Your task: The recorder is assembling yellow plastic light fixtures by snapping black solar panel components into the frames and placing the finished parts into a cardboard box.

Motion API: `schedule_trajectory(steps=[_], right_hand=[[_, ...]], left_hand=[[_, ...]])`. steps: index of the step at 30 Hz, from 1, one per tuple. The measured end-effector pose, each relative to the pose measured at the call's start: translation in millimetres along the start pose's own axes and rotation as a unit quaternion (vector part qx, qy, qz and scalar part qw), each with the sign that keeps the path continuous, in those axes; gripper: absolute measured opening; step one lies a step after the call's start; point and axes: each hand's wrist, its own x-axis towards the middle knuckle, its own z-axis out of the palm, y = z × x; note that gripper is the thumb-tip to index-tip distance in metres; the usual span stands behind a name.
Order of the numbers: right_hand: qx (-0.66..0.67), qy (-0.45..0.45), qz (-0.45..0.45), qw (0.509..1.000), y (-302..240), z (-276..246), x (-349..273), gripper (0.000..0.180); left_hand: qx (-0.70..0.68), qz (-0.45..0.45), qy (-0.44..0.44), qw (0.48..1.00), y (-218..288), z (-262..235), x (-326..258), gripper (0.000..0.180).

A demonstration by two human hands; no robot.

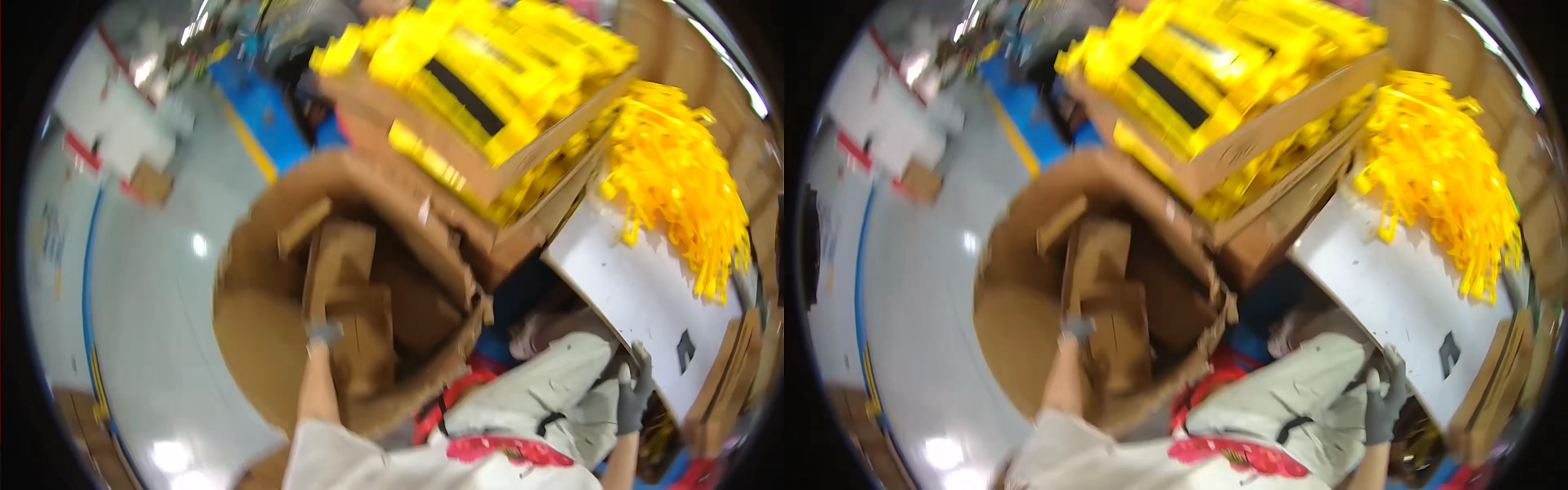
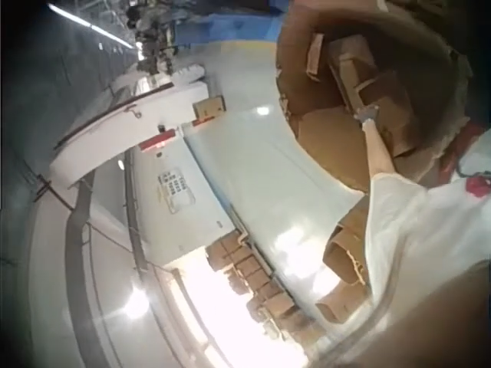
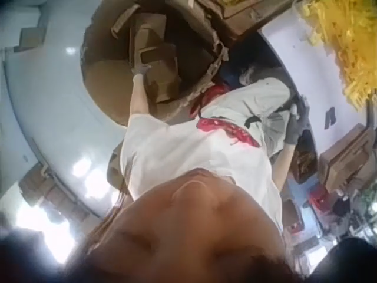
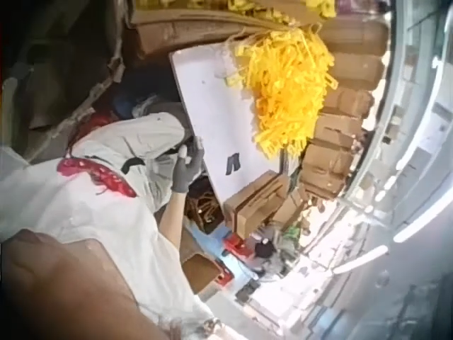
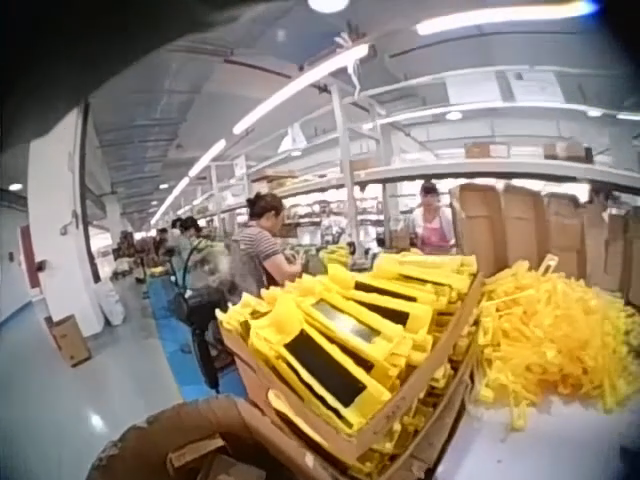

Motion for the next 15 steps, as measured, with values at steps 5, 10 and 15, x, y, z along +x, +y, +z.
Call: schedule_trajectory(steps=[5,10,15], right_hand=[[-0.062,0.108,0.083,0.989,-8.5,-16.7,-59.4,0.041],[-0.047,0.124,0.108,0.985,3.7,-7.2,-89.8,0.04],[-0.041,0.128,0.103,0.986,-4.4,-4.8,-98.5,0.038]], left_hand=[[-0.092,0.044,-0.074,0.992,-4.6,80.3,66.5,0.047],[-0.01,0.041,0.087,0.995,0.6,45.1,150.2,0.039],[-0.009,-0.212,0.21,0.954,7.7,64.5,174.8,0.032]])
